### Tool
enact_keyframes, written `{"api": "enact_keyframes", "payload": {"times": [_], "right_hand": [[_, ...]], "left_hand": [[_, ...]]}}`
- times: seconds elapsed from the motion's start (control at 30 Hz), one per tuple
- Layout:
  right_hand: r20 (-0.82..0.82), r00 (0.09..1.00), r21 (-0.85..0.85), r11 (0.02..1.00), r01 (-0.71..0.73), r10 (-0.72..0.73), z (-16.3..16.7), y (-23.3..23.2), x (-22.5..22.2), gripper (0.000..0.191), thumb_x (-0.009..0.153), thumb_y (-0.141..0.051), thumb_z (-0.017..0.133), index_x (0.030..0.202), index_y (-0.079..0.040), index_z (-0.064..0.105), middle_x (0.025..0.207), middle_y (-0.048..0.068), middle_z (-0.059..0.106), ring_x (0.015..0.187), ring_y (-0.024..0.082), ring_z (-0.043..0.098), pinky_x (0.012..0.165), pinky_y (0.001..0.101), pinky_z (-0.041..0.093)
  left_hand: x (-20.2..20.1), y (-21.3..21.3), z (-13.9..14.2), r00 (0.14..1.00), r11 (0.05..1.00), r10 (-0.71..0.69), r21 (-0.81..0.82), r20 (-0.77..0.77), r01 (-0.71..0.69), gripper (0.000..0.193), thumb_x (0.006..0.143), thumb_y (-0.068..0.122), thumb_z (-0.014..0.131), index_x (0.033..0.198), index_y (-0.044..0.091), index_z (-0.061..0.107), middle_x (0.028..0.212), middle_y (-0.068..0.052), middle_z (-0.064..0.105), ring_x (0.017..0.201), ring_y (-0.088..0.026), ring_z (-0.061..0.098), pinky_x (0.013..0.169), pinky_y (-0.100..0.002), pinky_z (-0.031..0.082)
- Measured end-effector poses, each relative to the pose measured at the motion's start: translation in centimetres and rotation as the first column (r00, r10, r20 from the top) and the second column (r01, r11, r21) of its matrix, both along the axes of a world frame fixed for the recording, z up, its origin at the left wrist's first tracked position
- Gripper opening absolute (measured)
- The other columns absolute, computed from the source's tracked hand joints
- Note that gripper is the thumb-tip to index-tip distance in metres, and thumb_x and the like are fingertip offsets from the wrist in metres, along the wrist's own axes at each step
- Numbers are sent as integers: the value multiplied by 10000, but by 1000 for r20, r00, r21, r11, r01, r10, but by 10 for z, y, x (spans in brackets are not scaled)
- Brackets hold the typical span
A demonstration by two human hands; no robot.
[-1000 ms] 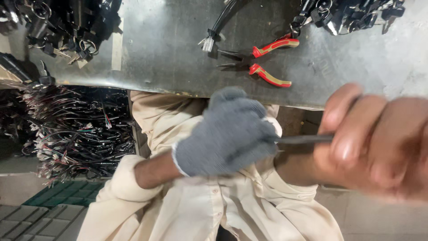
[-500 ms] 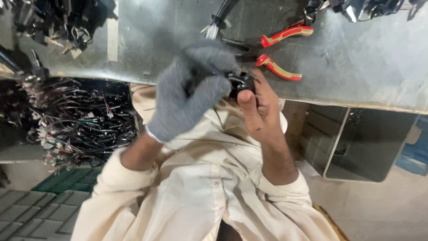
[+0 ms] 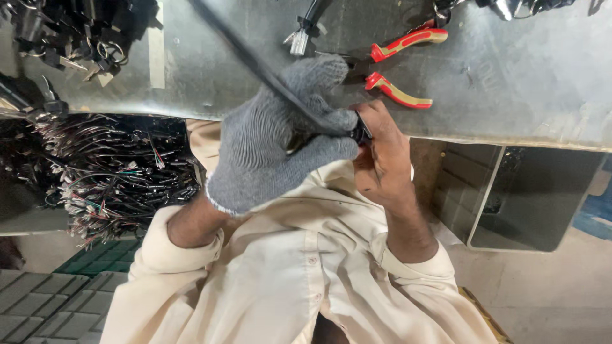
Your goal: The person strips the outer insulation from black cables using red-handled pliers, then cuts the exposed inner wires. The person repeats this process on multiple cables, placing the stripped pieces on the metal table.
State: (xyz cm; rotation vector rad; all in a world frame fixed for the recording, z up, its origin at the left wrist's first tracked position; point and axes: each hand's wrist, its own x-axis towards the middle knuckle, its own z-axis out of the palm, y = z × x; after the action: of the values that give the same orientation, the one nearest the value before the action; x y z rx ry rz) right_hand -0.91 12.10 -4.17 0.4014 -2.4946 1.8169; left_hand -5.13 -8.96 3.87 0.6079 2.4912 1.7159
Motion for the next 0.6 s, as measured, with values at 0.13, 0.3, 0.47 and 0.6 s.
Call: {"api": "enact_keyframes", "payload": {"times": [0.13, 0.3, 0.47, 0.6], "right_hand": [[-64, 998, -71, 997, 4, -8, -4, -2, 13, 328, 1093, -161, 517, 1336, 59, 512, 1257, 205, 585, 1072, 223, 600, 970, 314, 478], [130, 991, -111, 994, -7, 21, -7, -1, 12, 451, 1135, -332, 514, 1357, 60, 543, 958, 70, 558, 777, 102, 487, 729, 250, 427], [123, 987, -128, 988, -87, 103, -6, -2, 2, 553, 1119, -430, 530, 1380, 57, 511, 887, 13, 574, 767, 87, 514, 738, 244, 442], [213, 970, -321, 946, -41, 115, 1, -12, 4, 562, 1125, -485, 532, 1355, 27, 514, 919, -5, 591, 761, 49, 508, 707, 205, 432]], "left_hand": [[-4, -2, -7, 997, 996, -70, 54, 23, 68, 516, 992, 262, 844, 1388, 44, 596, 1357, -51, 703, 1074, -148, 770, 918, -259, 616], [-2, -3, -19, 998, 998, -61, 29, 21, 60, 482, 959, 232, 859, 1330, 37, 621, 1291, -72, 698, 1118, -172, 743, 969, -297, 599], [0, -3, -28, 999, 997, -45, 68, 3, 44, 290, 960, 166, 875, 1161, 80, 684, 1180, -69, 688, 1061, -171, 720, 927, -277, 595], [2, -3, -32, 982, 992, 35, 117, 186, -57, 384, 936, 206, 869, 1224, 68, 657, 1155, -55, 729, 1007, -172, 744, 903, -297, 617]]}}
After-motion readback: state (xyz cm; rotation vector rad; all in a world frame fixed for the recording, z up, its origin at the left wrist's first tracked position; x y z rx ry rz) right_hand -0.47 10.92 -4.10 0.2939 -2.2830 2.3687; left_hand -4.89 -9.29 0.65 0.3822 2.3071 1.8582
